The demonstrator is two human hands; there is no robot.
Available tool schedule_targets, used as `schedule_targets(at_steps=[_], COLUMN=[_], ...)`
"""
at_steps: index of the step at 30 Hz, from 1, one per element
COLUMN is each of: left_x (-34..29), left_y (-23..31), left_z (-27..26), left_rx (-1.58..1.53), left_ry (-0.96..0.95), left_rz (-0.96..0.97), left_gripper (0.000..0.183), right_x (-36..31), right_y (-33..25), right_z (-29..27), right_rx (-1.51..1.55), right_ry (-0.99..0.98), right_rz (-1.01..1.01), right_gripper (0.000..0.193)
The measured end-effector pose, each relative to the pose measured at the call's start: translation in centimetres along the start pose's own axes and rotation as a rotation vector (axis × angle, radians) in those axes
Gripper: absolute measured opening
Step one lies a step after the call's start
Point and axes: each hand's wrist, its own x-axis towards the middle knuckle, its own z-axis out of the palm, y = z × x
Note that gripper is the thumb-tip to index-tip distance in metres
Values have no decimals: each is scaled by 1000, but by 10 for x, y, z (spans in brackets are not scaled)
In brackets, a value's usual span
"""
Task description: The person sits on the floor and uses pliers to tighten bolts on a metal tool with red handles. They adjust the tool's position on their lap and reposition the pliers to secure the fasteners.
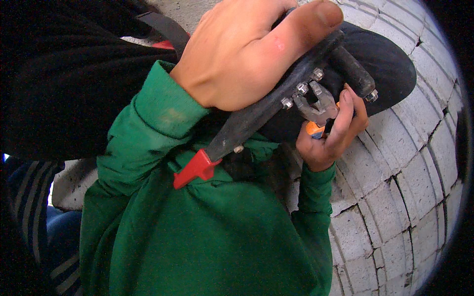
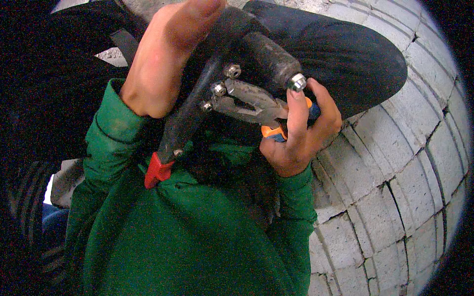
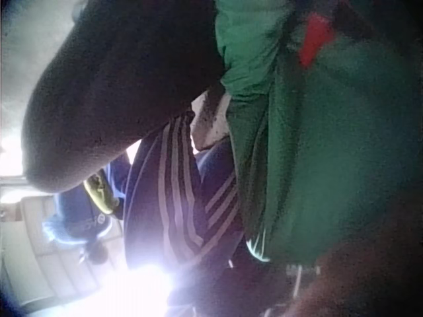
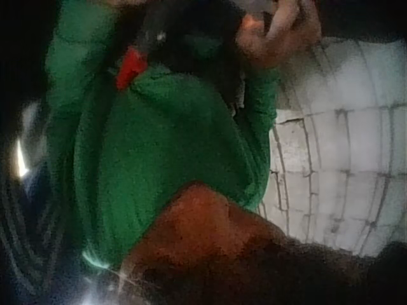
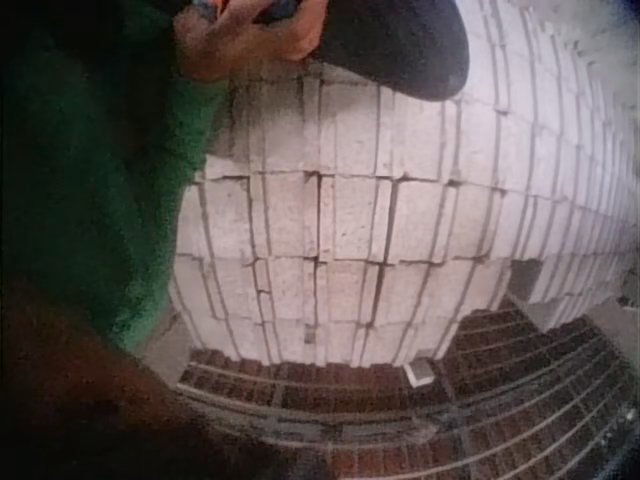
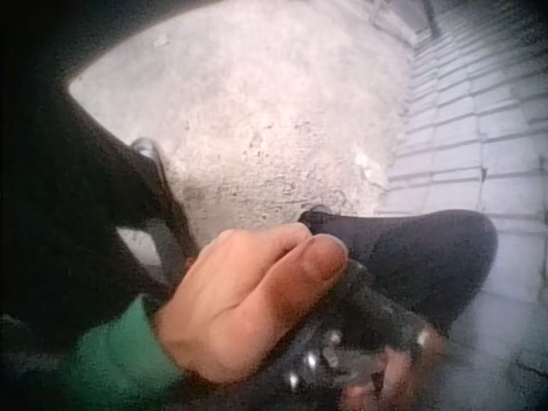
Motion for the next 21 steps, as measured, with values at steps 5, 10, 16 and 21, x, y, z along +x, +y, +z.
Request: schedule_targets(at_steps=[5,10,16,21], left_x=[4,-2,1,1], left_y=[4,7,-4,-8], left_z=[-1,8,3,3], left_rx=[49,207,46,-58], left_ry=[-22,69,67,74], left_rz=[-94,-9,-4,-5], left_gripper=[70,68,58,55], right_x=[-1,0,0,4], right_y=[-1,-1,-3,-3], right_z=[1,1,3,5], right_rx=[45,32,20,71], right_ry=[18,8,19,45], right_rz=[17,10,47,34], right_gripper=[61,69,74,75])
